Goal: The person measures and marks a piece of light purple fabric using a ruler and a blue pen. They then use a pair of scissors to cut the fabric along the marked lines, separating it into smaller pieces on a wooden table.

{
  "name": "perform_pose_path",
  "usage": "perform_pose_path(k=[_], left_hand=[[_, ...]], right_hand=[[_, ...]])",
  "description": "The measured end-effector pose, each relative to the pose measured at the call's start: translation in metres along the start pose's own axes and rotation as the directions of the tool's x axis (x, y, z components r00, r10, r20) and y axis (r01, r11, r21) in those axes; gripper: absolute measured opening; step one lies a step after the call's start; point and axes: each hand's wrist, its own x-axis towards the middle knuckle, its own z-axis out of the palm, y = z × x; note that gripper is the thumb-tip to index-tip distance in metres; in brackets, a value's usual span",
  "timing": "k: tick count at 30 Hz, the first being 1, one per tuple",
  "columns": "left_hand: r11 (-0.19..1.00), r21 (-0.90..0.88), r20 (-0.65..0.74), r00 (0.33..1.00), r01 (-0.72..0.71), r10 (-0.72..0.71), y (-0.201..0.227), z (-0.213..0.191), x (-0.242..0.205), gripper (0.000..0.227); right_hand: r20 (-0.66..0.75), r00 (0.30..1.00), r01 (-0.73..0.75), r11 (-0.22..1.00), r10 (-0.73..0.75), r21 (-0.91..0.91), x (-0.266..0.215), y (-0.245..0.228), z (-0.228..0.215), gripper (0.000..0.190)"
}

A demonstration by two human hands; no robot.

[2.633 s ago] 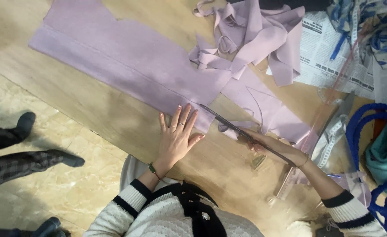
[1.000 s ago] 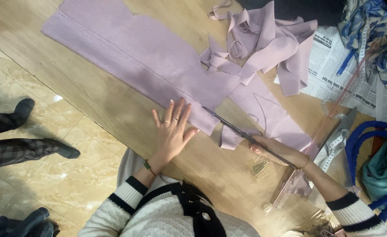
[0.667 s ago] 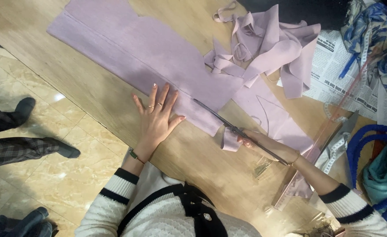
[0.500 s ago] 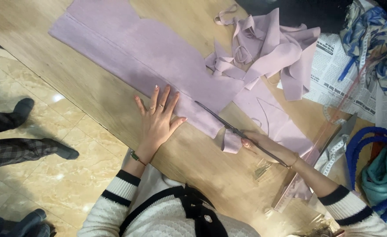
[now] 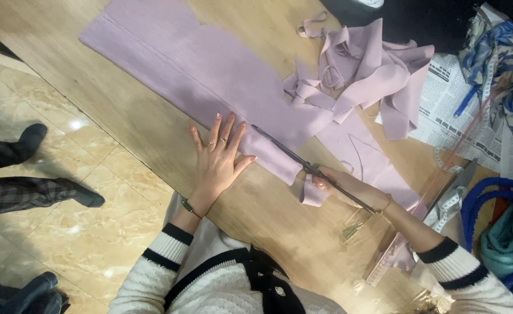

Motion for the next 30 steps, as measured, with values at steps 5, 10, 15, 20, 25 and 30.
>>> perform_pose_path(k=[5,10,15,20,25,30], left_hand=[[1.000,0.020,0.025,1.000,0.010,-0.011,0.001,-0.002,0.001,0.078],[0.999,0.018,0.036,0.999,0.035,-0.036,0.002,-0.006,0.003,0.077],[0.997,-0.038,0.054,0.996,0.071,-0.069,-0.023,-0.014,0.012,0.074],[1.000,-0.014,0.025,1.000,0.005,-0.004,-0.090,-0.041,0.036,0.071],[0.999,-0.036,0.002,1.000,-0.026,0.026,-0.146,-0.055,0.050,0.077],[0.996,-0.087,0.019,0.999,-0.027,0.029,-0.174,-0.063,0.062,0.073]], right_hand=[[-0.021,1.000,0.016,1.000,-0.016,-0.007,-0.001,-0.027,0.005,0.052],[-0.137,0.990,-0.029,0.999,0.027,-0.014,0.009,-0.009,0.010,0.044],[-0.166,0.984,-0.065,0.998,0.066,0.012,0.011,-0.010,0.009,0.049],[-0.127,0.985,-0.133,0.985,0.119,-0.112,0.013,-0.047,0.007,0.051],[-0.075,0.986,-0.159,0.980,0.150,-0.124,0.036,-0.058,0.015,0.058],[-0.068,0.995,-0.084,0.994,0.079,-0.066,0.046,-0.025,0.013,0.048]])
